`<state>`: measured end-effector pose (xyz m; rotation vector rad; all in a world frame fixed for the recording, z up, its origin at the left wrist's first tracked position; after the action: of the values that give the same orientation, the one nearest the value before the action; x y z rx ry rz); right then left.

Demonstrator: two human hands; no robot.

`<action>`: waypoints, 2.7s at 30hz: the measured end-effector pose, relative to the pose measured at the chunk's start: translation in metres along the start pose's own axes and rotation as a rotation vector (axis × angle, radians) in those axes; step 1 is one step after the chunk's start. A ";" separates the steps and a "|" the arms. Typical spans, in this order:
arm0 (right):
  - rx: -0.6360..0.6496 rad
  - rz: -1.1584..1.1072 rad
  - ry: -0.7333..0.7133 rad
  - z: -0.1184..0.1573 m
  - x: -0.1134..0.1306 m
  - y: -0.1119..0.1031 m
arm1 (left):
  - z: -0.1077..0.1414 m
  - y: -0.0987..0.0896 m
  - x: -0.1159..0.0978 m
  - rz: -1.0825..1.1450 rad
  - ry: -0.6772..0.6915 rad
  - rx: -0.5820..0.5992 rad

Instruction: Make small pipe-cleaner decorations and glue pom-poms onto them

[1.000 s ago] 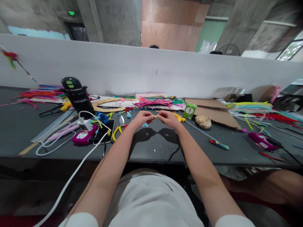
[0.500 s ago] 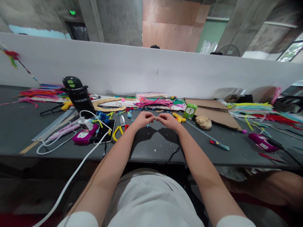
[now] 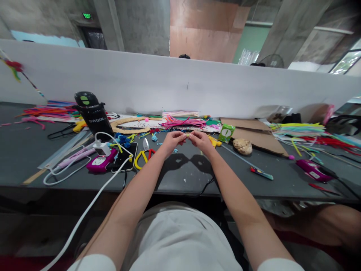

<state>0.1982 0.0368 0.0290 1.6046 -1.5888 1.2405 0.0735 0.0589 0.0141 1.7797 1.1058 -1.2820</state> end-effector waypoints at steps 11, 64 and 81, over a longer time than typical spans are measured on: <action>0.102 0.277 0.048 -0.001 -0.014 0.005 | 0.004 -0.010 -0.007 -0.577 0.009 0.117; 0.280 0.415 0.003 0.008 0.003 0.012 | 0.009 0.004 0.008 -0.576 -0.101 0.329; 0.212 0.313 0.017 0.006 0.007 0.007 | 0.008 -0.001 -0.008 -0.585 0.017 0.190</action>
<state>0.1916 0.0273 0.0314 1.5014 -1.7977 1.6287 0.0687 0.0507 0.0193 1.6555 1.6375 -1.7598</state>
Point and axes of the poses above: each hand's wrist, its own z-axis away from the middle knuckle, its own y-axis out of the palm, x = y × z, the point moved 8 cm from there along -z, towards the middle knuckle, and after that the axes turned 4 degrees about -z, right-handed, at the moved point
